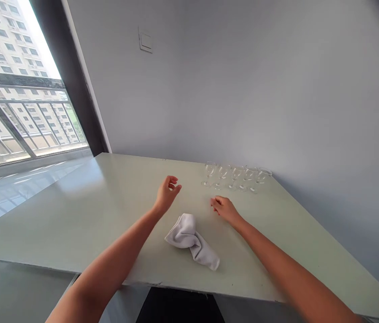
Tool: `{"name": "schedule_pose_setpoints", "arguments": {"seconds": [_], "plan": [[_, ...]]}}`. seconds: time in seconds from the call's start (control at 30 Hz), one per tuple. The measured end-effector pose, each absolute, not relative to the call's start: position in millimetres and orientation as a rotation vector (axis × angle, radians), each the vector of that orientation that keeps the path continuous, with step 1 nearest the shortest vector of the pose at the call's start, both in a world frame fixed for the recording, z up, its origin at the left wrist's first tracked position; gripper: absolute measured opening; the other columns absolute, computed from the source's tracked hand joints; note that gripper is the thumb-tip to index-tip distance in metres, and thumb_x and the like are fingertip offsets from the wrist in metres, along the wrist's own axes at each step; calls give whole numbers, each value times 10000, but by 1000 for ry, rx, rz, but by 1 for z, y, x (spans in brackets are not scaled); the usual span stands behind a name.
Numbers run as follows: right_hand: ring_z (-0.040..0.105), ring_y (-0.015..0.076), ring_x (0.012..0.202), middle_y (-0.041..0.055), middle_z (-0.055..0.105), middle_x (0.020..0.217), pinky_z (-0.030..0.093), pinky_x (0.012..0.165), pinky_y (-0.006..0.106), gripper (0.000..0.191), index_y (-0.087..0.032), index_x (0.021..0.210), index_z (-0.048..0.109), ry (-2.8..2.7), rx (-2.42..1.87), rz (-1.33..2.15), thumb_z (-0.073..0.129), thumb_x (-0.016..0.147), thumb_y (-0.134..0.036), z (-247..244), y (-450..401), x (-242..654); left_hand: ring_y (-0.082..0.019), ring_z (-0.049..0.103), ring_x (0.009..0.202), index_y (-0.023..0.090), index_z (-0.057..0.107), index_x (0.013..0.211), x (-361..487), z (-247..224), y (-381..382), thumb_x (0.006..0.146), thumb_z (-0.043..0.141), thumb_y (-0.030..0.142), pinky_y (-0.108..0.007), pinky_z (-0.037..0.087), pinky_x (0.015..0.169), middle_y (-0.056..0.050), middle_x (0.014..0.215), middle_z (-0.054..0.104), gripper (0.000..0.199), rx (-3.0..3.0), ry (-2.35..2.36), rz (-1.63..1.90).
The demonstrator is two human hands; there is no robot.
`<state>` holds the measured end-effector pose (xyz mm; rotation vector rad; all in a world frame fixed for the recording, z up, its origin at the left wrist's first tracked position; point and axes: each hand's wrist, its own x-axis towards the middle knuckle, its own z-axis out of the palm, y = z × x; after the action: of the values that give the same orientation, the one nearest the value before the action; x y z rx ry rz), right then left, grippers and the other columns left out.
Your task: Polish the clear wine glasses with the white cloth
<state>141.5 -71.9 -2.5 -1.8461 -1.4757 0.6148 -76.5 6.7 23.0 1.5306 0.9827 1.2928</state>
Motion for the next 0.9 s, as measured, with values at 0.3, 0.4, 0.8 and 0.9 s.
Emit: {"name": "schedule_pose_setpoints", "arguments": {"seconds": [0.3,0.4,0.8,0.9], "plan": [[495,210,860,62,543,988,430,722,341,303,-281,1040,560,-2173,-1399,467,589,743,-337,6,-198,97,-198,499,747,240,591,779,-130,28,-72,466,760,325,-253,323,609,-15,795,546,365,2466,711,242],[516,203,825,57,555,926,446,699,340,241,-281,996,598,-2187,-1434,349,528,772,-225,-12,-187,90,-191,503,767,235,587,729,-130,15,-73,623,613,213,-273,337,669,-18,779,546,112,2501,794,194],[511,205,847,65,599,929,431,713,337,191,-230,927,638,-1660,-1401,-20,485,821,-273,22,-145,101,-159,492,768,246,598,810,-104,63,4,753,422,119,-259,348,675,-26,916,562,225,2543,1052,1145],[483,230,897,71,603,1001,387,771,383,251,-253,1037,613,-1821,-1333,-268,478,826,-237,37,-149,82,-118,474,665,241,574,864,-102,64,13,760,378,103,-240,341,628,-15,984,544,261,2470,1109,1253]]}}
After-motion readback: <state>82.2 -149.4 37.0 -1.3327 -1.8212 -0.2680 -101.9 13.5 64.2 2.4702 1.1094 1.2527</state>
